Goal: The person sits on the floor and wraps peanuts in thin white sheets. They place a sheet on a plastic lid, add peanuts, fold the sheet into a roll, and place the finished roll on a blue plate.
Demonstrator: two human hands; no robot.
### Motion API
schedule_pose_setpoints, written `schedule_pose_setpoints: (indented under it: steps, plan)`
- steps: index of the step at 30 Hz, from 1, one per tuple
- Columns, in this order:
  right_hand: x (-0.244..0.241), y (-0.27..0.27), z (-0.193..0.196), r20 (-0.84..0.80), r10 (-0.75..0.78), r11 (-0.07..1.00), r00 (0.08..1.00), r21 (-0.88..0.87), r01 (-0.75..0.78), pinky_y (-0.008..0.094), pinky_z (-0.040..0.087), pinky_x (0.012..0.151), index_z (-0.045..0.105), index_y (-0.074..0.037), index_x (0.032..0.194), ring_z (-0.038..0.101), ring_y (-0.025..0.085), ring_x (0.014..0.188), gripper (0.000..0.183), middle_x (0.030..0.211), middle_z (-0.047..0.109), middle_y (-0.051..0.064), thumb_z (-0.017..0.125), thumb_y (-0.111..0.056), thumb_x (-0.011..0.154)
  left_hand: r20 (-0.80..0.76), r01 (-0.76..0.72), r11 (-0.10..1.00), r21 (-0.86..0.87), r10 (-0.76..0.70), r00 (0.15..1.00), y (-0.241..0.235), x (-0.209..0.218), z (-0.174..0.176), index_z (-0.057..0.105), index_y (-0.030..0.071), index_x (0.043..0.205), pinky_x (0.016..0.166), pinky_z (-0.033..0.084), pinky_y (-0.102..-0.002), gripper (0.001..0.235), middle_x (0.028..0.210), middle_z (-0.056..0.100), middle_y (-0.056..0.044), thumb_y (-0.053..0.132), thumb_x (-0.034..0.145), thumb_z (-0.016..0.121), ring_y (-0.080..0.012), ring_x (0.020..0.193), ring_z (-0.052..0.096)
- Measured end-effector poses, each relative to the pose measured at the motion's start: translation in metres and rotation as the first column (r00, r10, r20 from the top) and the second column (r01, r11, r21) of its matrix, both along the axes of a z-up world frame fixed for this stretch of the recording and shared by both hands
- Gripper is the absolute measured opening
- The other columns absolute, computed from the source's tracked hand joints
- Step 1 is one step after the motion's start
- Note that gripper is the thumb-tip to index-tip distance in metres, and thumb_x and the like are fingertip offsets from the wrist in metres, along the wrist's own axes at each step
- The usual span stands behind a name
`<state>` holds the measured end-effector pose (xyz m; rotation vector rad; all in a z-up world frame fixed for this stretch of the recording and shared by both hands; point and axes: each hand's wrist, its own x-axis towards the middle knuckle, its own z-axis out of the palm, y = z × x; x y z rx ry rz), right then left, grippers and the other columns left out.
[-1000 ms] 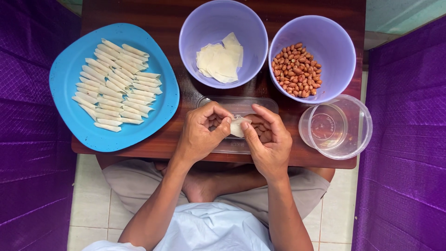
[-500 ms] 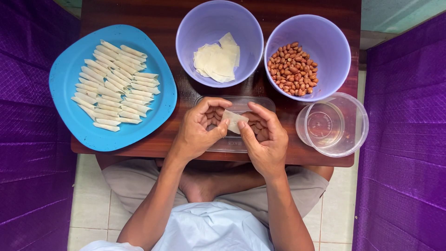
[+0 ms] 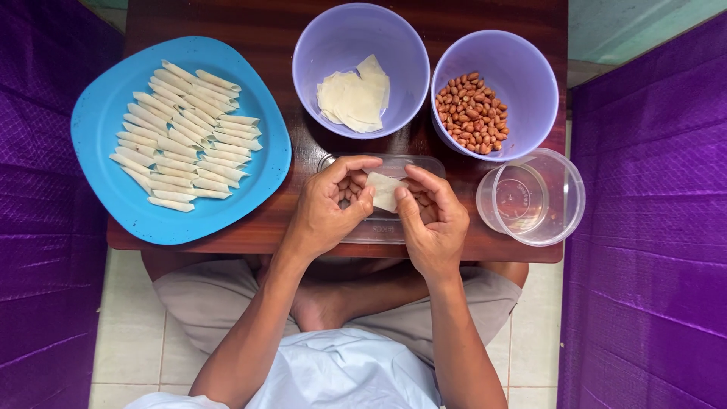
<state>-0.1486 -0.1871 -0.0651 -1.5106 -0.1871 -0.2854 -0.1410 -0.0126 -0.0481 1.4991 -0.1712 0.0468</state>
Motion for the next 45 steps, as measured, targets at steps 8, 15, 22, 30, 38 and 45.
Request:
schedule_pose_setpoints:
  steps: [8,15,22,30,38,45]
  plan:
    - [-0.012,0.009,0.043,0.202,-0.082,0.851,0.976,-0.495,0.174,0.032,0.057,0.062,0.079,-0.004,0.106,0.070,0.023,0.073,0.013,0.085,0.074,0.009,0.075,-0.002,0.094,0.319,-0.215,0.947,0.239,0.132,0.939,-0.004,-0.008,0.016,0.068,0.003,0.127,0.072,0.060,-0.035,0.032,0.107,0.067,-0.015,0.003,0.096,0.060,-0.0259,0.087,0.069]
    - [-0.019,0.004,0.037,-0.022,-0.173,0.889,0.985,-0.433,0.147,0.025,0.057,0.057,0.080,-0.007,0.103,0.068,0.012,0.068,0.015,0.082,0.076,0.009,0.073,0.001,0.093,0.463,-0.310,0.920,0.239,0.173,0.869,0.000,-0.012,0.012,0.072,0.009,0.119,0.084,0.056,-0.039,0.026,0.106,0.066,-0.009,0.005,0.099,0.056,-0.0265,0.094,0.066]
    - [-0.011,0.013,0.028,-0.336,-0.086,0.991,0.938,0.072,0.117,0.025,0.065,0.053,0.070,0.007,0.110,0.073,0.016,0.068,0.019,0.091,0.074,0.015,0.072,0.003,0.091,0.474,-0.371,0.902,0.223,0.232,0.849,0.001,-0.012,0.014,0.072,0.011,0.114,0.085,0.054,-0.039,0.021,0.100,0.065,-0.006,0.010,0.101,0.056,-0.0257,0.093,0.064]
    - [-0.019,-0.001,0.038,0.130,-0.198,0.716,0.972,-0.657,0.234,0.031,0.053,0.050,0.077,-0.006,0.103,0.066,0.019,0.058,0.014,0.081,0.071,0.010,0.078,-0.003,0.089,0.459,-0.367,0.869,0.332,0.191,0.868,-0.001,-0.011,0.007,0.071,0.011,0.110,0.084,0.052,-0.043,0.015,0.096,0.063,-0.008,0.011,0.099,0.061,-0.0308,0.091,0.063]
    - [-0.024,0.007,0.032,0.311,-0.050,0.590,0.949,-0.758,0.279,0.036,0.048,0.077,0.080,-0.017,0.098,0.057,0.023,0.086,0.004,0.095,0.065,0.002,0.078,-0.017,0.094,0.420,-0.351,0.867,0.353,0.188,0.888,-0.001,-0.011,0.008,0.071,0.011,0.110,0.083,0.052,-0.042,0.015,0.095,0.064,-0.008,0.012,0.099,0.062,-0.0311,0.091,0.064]
    - [-0.028,-0.001,0.028,0.335,-0.135,0.794,0.933,-0.526,0.304,0.032,0.051,0.080,0.080,-0.009,0.106,0.062,0.023,0.089,0.012,0.096,0.069,0.006,0.073,-0.006,0.097,0.425,-0.352,0.866,0.354,0.187,0.886,-0.002,-0.010,0.007,0.072,0.011,0.110,0.082,0.053,-0.042,0.015,0.095,0.065,-0.008,0.012,0.099,0.061,-0.0304,0.089,0.065]
